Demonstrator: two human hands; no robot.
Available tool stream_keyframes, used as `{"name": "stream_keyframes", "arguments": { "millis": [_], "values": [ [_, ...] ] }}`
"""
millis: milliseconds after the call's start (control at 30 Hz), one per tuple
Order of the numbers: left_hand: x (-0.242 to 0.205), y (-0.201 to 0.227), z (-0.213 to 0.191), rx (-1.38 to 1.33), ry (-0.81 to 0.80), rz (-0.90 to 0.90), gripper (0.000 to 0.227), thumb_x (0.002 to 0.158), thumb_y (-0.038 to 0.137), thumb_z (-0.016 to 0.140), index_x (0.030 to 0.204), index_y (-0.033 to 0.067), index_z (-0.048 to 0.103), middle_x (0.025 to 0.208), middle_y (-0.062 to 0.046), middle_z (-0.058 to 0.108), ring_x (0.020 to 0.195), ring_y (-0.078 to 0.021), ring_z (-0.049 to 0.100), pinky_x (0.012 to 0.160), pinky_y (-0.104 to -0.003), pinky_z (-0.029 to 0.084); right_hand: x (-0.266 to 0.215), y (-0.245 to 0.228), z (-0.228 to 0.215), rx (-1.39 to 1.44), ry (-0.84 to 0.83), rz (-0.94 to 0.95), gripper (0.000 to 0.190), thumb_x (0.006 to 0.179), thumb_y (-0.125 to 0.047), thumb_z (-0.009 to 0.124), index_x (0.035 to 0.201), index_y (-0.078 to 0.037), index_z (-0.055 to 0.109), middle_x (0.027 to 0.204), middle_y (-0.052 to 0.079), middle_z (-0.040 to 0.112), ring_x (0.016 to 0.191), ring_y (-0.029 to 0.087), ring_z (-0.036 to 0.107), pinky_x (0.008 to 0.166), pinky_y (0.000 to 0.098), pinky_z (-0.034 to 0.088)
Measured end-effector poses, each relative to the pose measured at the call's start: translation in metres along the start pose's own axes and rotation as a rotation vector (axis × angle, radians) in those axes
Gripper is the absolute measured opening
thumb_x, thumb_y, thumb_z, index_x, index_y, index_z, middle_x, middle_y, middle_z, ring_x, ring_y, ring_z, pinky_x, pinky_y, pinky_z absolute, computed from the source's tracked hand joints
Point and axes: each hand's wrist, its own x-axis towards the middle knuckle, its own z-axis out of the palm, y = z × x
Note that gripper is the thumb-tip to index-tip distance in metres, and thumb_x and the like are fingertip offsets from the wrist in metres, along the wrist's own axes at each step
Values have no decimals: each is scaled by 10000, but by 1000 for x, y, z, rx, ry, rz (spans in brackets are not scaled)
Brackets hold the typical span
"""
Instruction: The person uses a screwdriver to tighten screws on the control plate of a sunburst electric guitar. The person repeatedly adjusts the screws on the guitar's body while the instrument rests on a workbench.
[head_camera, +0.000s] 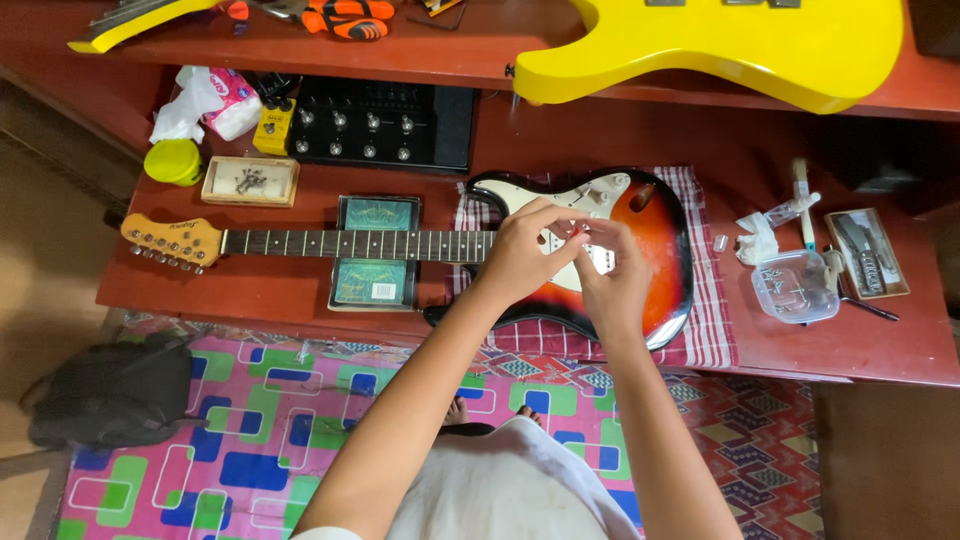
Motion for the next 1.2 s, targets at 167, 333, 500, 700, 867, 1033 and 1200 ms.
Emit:
{"name": "stream_keyframes", "arguments": {
  "millis": [167, 333, 500, 700, 867, 1033, 1200],
  "values": [
    [1, 1, -5, -36, -23, -57, 205, 853, 113, 777, 1050, 140, 729, 983, -43, 733, 854, -188, 758, 697, -282, 560, -1, 8, 0, -31, -39, 16, 314, 845, -80, 845, 1128, -113, 711, 1014, 69, 748, 997, 278, 727, 946, 466, 519],
    [5, -1, -2, -65, -22, -133, 291, 832, 180, 811, 1057, 143, 631, 1002, -57, 721, 818, -193, 744, 691, -296, 548, 0, 14, 8, -65, -2, -28, 335, 816, -100, 887, 1118, -104, 741, 939, 79, 695, 900, 268, 730, 884, 436, 564],
    [7, -2, -2, -15, -40, 6, 203, 880, 125, 768, 1080, 151, 774, 963, -42, 737, 875, -191, 757, 747, -274, 547, 3, 13, 7, -3, 48, -63, 310, 874, -15, 819, 1147, -100, 699, 990, 94, 746, 982, 315, 736, 921, 477, 540],
    [2, -3, -3, -24, -36, -13, 173, 882, 104, 756, 1046, 159, 753, 941, -23, 725, 829, -184, 757, 695, -280, 562, 0, 6, 4, -16, -16, -71, 281, 890, 7, 776, 1152, -70, 712, 1002, 135, 760, 995, 363, 738, 904, 501, 562],
    [4, 4, -10, -5, -14, 63, 281, 913, 181, 759, 1194, 179, 742, 1002, -61, 751, 911, -224, 763, 755, -307, 563, 6, -9, -1, 43, -46, -99, 269, 913, 1, 786, 1164, -62, 709, 968, 135, 763, 954, 321, 753, 873, 433, 586],
    [5, -2, -9, 18, 111, 75, 222, 1002, 205, 654, 1202, 154, 735, 970, -75, 763, 913, -263, 757, 770, -326, 592, 3, 14, 0, 251, -201, 51, 601, 850, -34, 837, 1368, -104, 542, 976, 49, 750, 932, 145, 725, 864, 285, 579],
    [-16, -35, 3, 283, -47, -275, 232, 961, 315, 613, 923, 114, 722, 810, -85, 691, 811, -324, 718, 698, -426, 576, -9, 79, 6, -392, -371, 241, 192, 871, -164, 778, 1062, -173, 799, 955, 51, 774, 905, 248, 769, 765, 394, 623]
  ]
}}
